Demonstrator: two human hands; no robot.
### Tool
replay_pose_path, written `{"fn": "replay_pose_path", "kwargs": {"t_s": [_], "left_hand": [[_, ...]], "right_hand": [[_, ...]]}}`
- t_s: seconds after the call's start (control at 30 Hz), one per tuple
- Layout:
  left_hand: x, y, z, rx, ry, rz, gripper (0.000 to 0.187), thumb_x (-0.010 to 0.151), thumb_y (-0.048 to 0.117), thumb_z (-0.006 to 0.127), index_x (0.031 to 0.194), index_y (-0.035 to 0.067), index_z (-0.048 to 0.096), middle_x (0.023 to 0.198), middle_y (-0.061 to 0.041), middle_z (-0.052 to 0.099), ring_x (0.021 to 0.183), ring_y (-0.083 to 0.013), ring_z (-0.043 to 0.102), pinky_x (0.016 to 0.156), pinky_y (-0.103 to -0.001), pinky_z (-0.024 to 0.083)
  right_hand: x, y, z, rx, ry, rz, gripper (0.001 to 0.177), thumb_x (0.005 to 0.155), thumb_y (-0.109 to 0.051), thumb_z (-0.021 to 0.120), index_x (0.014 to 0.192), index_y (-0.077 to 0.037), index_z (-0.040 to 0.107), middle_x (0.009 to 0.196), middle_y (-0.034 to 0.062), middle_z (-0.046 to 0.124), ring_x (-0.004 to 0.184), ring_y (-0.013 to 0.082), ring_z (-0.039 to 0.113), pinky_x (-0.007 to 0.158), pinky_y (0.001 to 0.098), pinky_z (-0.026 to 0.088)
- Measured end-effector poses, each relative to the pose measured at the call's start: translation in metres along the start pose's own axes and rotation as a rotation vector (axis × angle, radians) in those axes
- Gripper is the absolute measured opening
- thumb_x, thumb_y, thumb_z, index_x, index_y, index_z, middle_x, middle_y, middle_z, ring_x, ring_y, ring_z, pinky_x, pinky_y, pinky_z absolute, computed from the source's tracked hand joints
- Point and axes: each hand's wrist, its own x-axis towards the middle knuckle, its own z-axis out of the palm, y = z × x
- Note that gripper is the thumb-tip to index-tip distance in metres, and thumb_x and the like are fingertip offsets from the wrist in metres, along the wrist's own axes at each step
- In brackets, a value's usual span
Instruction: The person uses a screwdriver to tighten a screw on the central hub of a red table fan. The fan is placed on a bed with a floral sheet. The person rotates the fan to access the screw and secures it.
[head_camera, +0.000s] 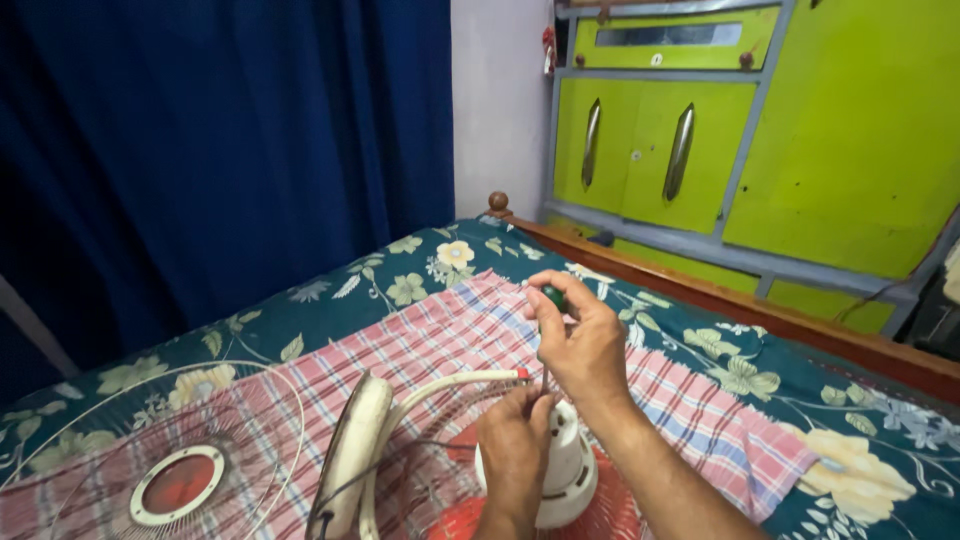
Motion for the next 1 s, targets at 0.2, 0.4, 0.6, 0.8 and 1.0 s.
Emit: {"fn": "replay_pose_path", "kwargs": {"t_s": [0.2,0.4,0.6,0.8,1.0], "left_hand": [[-0.001,0.001,0.001,0.019,0.044,0.069,0.022,0.080,0.019,0.080,0.097,0.005,0.081,0.079,-0.017,0.079,0.068,-0.0244,0.078,0.066,-0.036,0.059],[-0.002,0.002,-0.001,0.019,-0.002,0.032,0.021,0.082,0.020,0.078,0.095,0.004,0.080,0.079,-0.017,0.078,0.069,-0.0283,0.077,0.068,-0.038,0.059],[-0.003,-0.001,-0.001,0.066,0.032,0.119,0.021,0.082,0.019,0.077,0.097,0.005,0.080,0.085,-0.017,0.078,0.076,-0.0315,0.077,0.073,-0.040,0.058],[-0.007,0.012,-0.006,-0.027,0.014,0.045,0.020,0.084,0.018,0.076,0.099,0.006,0.079,0.083,-0.015,0.079,0.072,-0.0258,0.078,0.069,-0.036,0.059],[-0.007,0.010,-0.003,0.019,0.011,0.026,0.019,0.085,0.017,0.076,0.100,0.005,0.079,0.082,-0.014,0.078,0.068,-0.0240,0.076,0.067,-0.036,0.058]], "right_hand": [[0.000,-0.002,0.005,-0.041,0.060,0.029,0.019,0.093,-0.014,0.069,0.112,-0.009,0.073,0.085,0.0065,0.079,0.077,0.0086,0.077,0.062,0.0237,0.060],[0.001,-0.002,0.011,-0.064,0.063,-0.006,0.018,0.094,-0.013,0.069,0.111,-0.009,0.072,0.085,0.0058,0.079,0.077,0.0084,0.078,0.062,0.0234,0.060],[-0.003,-0.003,0.008,-0.064,0.046,-0.052,0.017,0.096,-0.012,0.067,0.113,-0.009,0.070,0.083,0.0049,0.075,0.077,0.0086,0.076,0.061,0.0233,0.059],[-0.007,-0.005,0.008,-0.078,0.062,-0.075,0.016,0.097,-0.011,0.068,0.113,-0.009,0.070,0.082,0.0030,0.074,0.076,0.0082,0.073,0.060,0.0241,0.057],[-0.006,-0.002,0.009,-0.081,0.073,-0.097,0.017,0.098,-0.012,0.068,0.114,-0.009,0.070,0.081,0.0027,0.074,0.076,0.0072,0.074,0.063,0.0235,0.059]]}}
